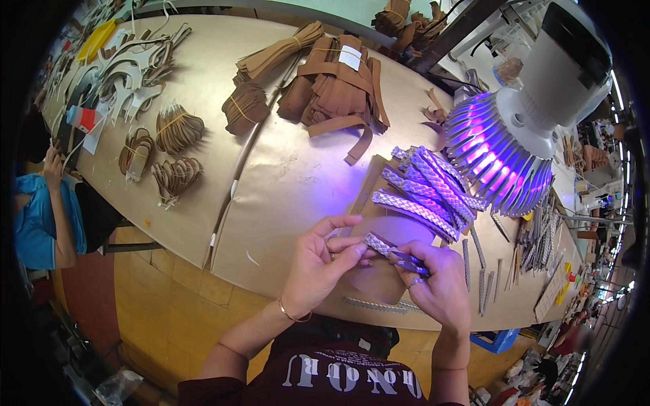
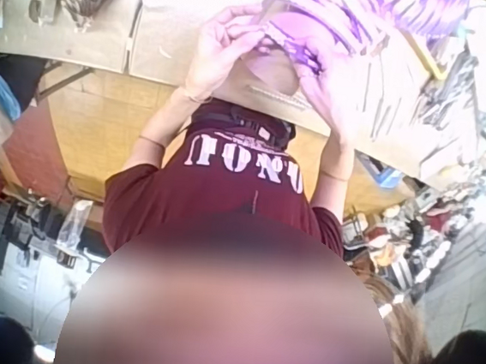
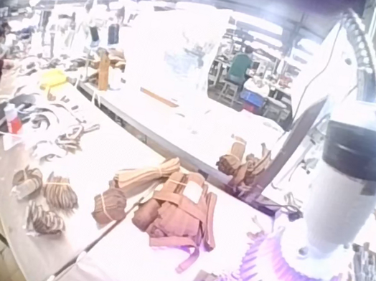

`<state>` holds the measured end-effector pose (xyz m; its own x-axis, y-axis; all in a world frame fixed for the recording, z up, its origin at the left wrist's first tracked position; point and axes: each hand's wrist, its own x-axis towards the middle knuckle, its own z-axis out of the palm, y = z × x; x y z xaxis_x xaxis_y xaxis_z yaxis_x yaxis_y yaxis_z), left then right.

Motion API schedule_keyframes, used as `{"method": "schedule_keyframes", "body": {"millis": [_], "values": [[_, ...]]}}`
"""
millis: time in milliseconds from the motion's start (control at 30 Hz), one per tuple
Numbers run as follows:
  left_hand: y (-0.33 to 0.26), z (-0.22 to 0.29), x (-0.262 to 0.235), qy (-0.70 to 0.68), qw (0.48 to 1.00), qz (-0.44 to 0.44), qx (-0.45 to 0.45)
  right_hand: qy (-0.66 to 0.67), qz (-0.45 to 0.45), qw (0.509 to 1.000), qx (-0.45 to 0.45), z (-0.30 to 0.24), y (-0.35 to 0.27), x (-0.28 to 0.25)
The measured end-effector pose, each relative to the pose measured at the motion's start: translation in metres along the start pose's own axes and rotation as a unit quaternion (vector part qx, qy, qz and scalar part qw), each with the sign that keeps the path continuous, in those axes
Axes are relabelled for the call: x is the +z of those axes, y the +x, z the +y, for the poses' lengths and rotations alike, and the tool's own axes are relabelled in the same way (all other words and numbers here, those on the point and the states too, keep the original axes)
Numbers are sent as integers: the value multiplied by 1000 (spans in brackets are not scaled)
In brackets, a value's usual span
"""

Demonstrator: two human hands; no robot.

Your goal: The person wraps braided cords around a cylindrical cardboard form under a UV lamp. They repeatedly pick up cords, wrap them around the form, and secure them with small cardboard tabs. The process continues with multiple cords being added in sequence.

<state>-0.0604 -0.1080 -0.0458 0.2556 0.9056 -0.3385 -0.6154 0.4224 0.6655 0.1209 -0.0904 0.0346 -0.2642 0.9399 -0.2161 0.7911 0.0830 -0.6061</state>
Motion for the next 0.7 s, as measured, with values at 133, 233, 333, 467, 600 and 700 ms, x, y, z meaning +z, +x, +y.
{"method": "schedule_keyframes", "body": {"millis": [133,233,333,467,600,700], "values": [[0,-1,1,2,1000,8,4,-1,7,1000,-7,1,0,1],[0,-1,2,10,1000,20,7,-4,5,1000,-5,0,0,1],[0,0,1,9,1000,15,8,-9,10,1000,-5,-2,1,1],[-1,0,1,2,1000,12,5,-29,9,1000,-5,-4,2,1],[-1,-1,0,-4,1000,12,9,-31,9,999,-3,-4,2,1],[-1,-1,0,-8,1000,9,14,-35,7,999,-4,-4,3,1]]}}
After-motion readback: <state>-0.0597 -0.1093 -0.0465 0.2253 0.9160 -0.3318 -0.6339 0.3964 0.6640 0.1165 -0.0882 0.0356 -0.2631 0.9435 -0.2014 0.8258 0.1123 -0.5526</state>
